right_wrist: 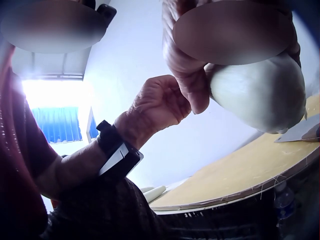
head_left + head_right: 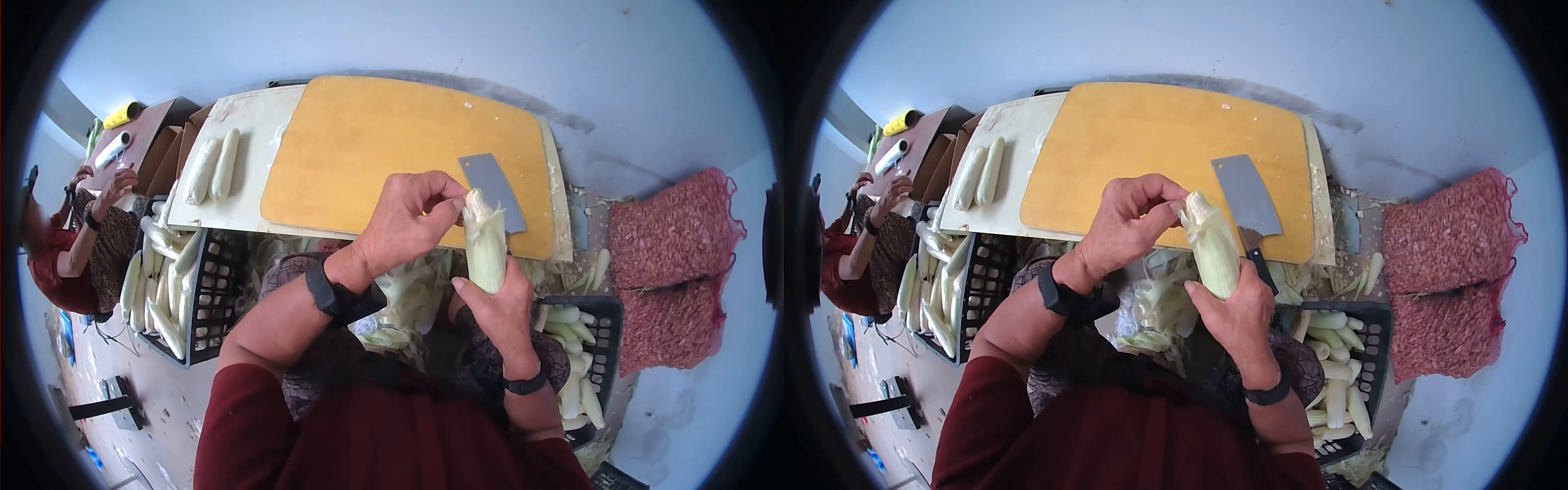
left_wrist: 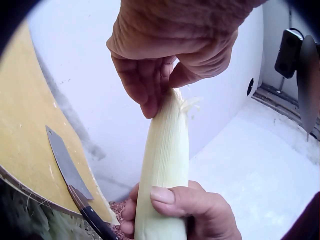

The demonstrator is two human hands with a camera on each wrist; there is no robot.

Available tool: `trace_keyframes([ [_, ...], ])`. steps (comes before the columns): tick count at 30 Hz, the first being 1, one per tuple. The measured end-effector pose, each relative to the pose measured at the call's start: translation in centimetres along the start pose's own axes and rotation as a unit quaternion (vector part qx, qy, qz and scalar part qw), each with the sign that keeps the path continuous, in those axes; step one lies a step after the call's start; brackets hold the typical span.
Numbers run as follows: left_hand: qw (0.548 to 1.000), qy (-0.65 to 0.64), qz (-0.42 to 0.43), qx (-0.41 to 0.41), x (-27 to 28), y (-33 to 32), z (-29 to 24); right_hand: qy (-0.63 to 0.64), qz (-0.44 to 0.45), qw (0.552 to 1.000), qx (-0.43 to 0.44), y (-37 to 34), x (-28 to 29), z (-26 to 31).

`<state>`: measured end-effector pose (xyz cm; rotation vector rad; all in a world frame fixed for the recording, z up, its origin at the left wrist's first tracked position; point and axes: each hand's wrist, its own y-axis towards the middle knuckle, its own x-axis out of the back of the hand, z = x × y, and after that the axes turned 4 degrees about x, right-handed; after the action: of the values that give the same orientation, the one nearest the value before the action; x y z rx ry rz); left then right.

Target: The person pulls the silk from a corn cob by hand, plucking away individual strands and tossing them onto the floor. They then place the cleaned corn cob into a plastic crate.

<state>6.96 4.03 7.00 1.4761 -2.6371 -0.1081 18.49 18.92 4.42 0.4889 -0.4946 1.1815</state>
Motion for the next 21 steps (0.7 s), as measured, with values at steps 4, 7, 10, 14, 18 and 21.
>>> trace_keyframes([
  [4, 0.999, -0.051, -0.012, -0.004, -0.4, 0.4, 1.0, 0.038, 0.035, 0.999, -0.014, 0.1, 0.1, -0.3],
  [7, 0.997, -0.081, -0.005, 0.009, -0.2, 0.4, 1.0, 0.187, 0.079, 0.978, -0.045, 0.1, 0.0, -0.7],
  [10, 0.996, -0.082, 0.013, 0.024, -0.1, 0.5, 1.2, 0.221, 0.135, 0.964, -0.068, 0.4, 0.7, 0.3],
  [14, 0.997, -0.072, -0.021, 0.000, -0.7, 0.5, 0.9, 0.292, 0.172, 0.936, -0.091, 0.4, 0.7, 0.2],
  [18, 0.999, -0.041, 0.013, 0.001, -0.5, 0.5, 0.8, 0.356, 0.204, 0.903, -0.128, 0.3, 0.7, -0.1],
  [21, 0.996, -0.082, 0.018, -0.008, -0.7, 0.6, 1.2, 0.393, 0.209, 0.882, -0.157, 0.2, 0.6, -0.1],
])
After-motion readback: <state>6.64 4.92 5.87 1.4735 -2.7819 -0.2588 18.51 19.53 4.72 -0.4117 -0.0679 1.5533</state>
